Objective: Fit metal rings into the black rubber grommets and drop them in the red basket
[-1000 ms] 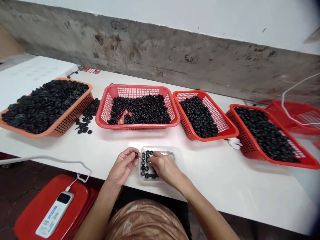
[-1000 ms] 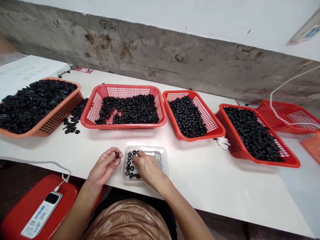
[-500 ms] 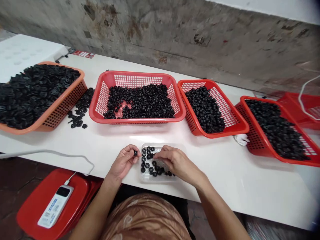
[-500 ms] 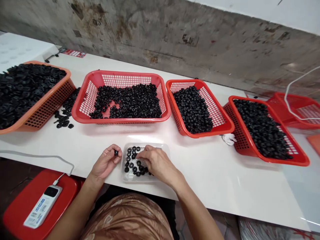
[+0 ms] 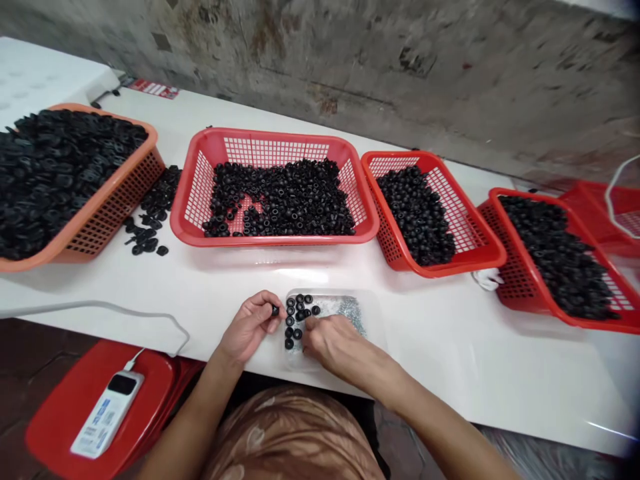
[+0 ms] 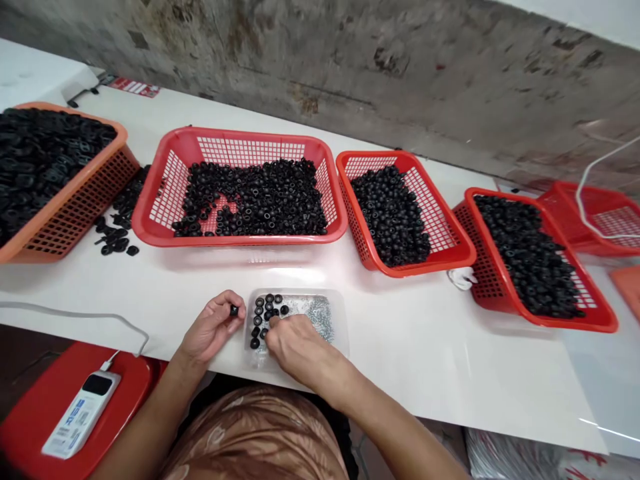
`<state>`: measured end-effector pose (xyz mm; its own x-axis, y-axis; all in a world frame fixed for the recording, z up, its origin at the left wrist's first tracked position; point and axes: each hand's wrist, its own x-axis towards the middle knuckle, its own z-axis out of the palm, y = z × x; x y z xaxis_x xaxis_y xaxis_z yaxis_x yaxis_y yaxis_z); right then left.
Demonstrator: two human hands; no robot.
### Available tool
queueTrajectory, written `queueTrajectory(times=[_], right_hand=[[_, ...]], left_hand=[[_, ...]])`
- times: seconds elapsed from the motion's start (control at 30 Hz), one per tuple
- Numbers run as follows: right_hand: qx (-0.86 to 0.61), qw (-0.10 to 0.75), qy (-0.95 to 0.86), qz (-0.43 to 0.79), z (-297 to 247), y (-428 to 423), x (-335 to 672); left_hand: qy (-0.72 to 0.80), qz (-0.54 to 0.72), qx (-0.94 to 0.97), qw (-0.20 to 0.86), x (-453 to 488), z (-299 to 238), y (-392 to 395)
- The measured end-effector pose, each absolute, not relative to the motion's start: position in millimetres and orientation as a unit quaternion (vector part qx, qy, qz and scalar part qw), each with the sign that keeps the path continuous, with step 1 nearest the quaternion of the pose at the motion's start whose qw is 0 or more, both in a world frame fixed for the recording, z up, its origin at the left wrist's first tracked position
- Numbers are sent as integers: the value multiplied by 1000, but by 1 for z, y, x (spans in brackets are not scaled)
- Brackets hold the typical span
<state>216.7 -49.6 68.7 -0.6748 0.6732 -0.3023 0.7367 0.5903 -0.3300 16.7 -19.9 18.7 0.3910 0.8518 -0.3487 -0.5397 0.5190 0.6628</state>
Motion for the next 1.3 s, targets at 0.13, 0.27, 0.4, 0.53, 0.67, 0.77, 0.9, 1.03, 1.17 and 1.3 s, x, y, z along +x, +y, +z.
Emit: queueTrajectory(times=[0.13,0.27,0.4,0.53,0.67,0.77,0.9,1.03,1.17,1.3], right_hand=[[351,60,921,-160,62,-51,214],[366,63,918,-138,66,-43,210],[380,42,917,-112,87,-29,218],[444,-143,871,-152,118,-18,236],[439,-304,843,-61,139,-6,246],[432,-343,833,44,146,3,248],[419,-388,815,98,145,13,253],[394,-451,800,37,140,24,261],[385,-501,774,-42,138,35,272],[376,-541,746,-93,138,41,285]], left_hand=[[338,439,227,801,17,20,-20],[332,452,232,795,15,19,-21],[339,482,228,775,12,23,-22],[334,469,259,776,21,49,-15],[328,439,318,774,48,87,8],[307,441,348,768,70,108,28],[297,446,380,754,86,124,48],[288,440,393,754,94,133,63],[261,421,376,783,107,138,76],[235,403,367,805,124,141,84]])
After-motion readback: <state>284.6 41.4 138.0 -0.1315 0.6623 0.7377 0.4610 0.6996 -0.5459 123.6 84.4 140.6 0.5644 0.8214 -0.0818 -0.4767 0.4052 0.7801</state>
